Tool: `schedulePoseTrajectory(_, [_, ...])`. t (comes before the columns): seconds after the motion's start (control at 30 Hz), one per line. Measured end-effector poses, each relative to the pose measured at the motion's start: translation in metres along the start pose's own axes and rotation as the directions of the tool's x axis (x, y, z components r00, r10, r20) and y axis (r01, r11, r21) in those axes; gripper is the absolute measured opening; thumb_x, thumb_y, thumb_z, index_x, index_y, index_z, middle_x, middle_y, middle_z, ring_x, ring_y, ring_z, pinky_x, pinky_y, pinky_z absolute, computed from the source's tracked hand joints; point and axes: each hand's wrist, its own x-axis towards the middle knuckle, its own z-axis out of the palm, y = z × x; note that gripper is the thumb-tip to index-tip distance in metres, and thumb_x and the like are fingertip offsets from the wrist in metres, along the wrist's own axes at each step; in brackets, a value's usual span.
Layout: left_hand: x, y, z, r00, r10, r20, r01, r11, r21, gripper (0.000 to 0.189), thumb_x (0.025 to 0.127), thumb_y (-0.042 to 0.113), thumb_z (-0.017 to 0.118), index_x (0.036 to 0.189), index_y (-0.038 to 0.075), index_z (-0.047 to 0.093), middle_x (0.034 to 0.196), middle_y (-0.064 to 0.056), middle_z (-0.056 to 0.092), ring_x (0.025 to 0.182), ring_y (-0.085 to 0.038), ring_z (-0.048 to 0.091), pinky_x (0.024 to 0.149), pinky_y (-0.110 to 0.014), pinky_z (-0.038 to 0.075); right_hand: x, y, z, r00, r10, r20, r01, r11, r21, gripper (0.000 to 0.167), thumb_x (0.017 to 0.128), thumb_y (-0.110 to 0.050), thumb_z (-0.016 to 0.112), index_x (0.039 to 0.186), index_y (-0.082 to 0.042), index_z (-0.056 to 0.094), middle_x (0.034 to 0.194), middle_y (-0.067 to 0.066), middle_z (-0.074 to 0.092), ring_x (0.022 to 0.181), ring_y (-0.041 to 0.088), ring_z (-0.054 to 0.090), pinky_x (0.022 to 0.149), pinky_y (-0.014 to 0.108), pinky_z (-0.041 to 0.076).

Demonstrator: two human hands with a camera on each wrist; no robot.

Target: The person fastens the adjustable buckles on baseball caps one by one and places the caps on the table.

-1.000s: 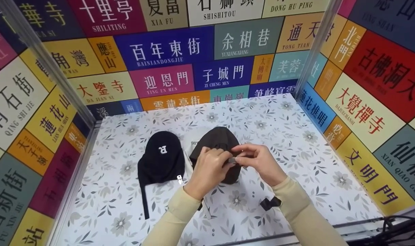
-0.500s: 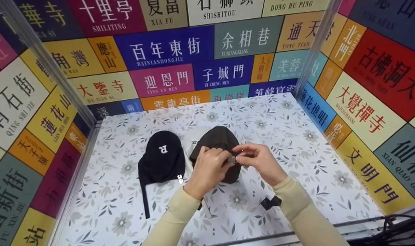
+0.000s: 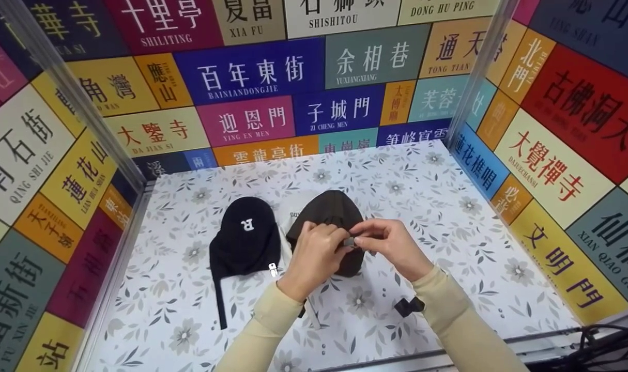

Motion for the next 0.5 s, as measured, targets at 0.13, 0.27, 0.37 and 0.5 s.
schedulePoseTrajectory(0.13, [-0.0005,-0.0013,-0.0006,1.000,0.005,-0.003,-0.005,1.000,0.019,0.014,0.082,0.019,0.083,0.086,0.015,0.070,0.076,0.005,0.062,0.070,-0.015,0.060,0.071,-0.036,0.038,0.0003,0.0001,0.0022,1.000,0.004,-0.012,-0.005,0.997,-0.076,0.021,0.092,-0.025,0.075,0.102,-0.007,0.075,0.085,0.017,0.069,0.071,0.029,0.062,0.058,0.032,0.047])
schedulePoseTrajectory(0.27, [-0.0009,-0.0019,-0.0018,1.000,0.001,0.006,-0.001,1.000,0.019,0.011,0.085,0.018,0.080,0.086,0.016,0.070,0.076,0.006,0.060,0.070,-0.015,0.058,0.071,-0.036,0.037,0.0009,0.0007,0.0044,1.000,-0.001,-0.002,0.000,0.990,-0.141,0.019,0.094,-0.029,0.072,0.093,-0.009,0.075,0.076,0.014,0.066,0.067,0.028,0.059,0.056,0.028,0.044])
schedulePoseTrajectory(0.37, [-0.0012,-0.0020,-0.0021,1.000,-0.007,0.015,0.006,1.000,0.016,0.010,0.086,0.019,0.080,0.087,0.016,0.070,0.076,0.006,0.059,0.070,-0.015,0.058,0.071,-0.036,0.037,0.0025,0.0017,0.0057,1.000,-0.010,0.013,0.012,0.984,-0.178,0.019,0.096,-0.026,0.069,0.090,-0.008,0.074,0.075,0.014,0.065,0.066,0.030,0.058,0.056,0.026,0.044])
schedulePoseTrajectory(0.5, [-0.0005,-0.0014,-0.0017,1.000,-0.009,0.016,0.008,1.000,0.022,0.010,0.085,0.019,0.081,0.087,0.016,0.071,0.076,0.006,0.061,0.070,-0.015,0.058,0.072,-0.037,0.038,0.0037,0.0020,0.0063,1.000,-0.023,0.015,0.025,0.982,-0.187,0.019,0.098,-0.017,0.066,0.089,-0.002,0.072,0.074,0.019,0.063,0.064,0.030,0.055,0.055,0.025,0.042])
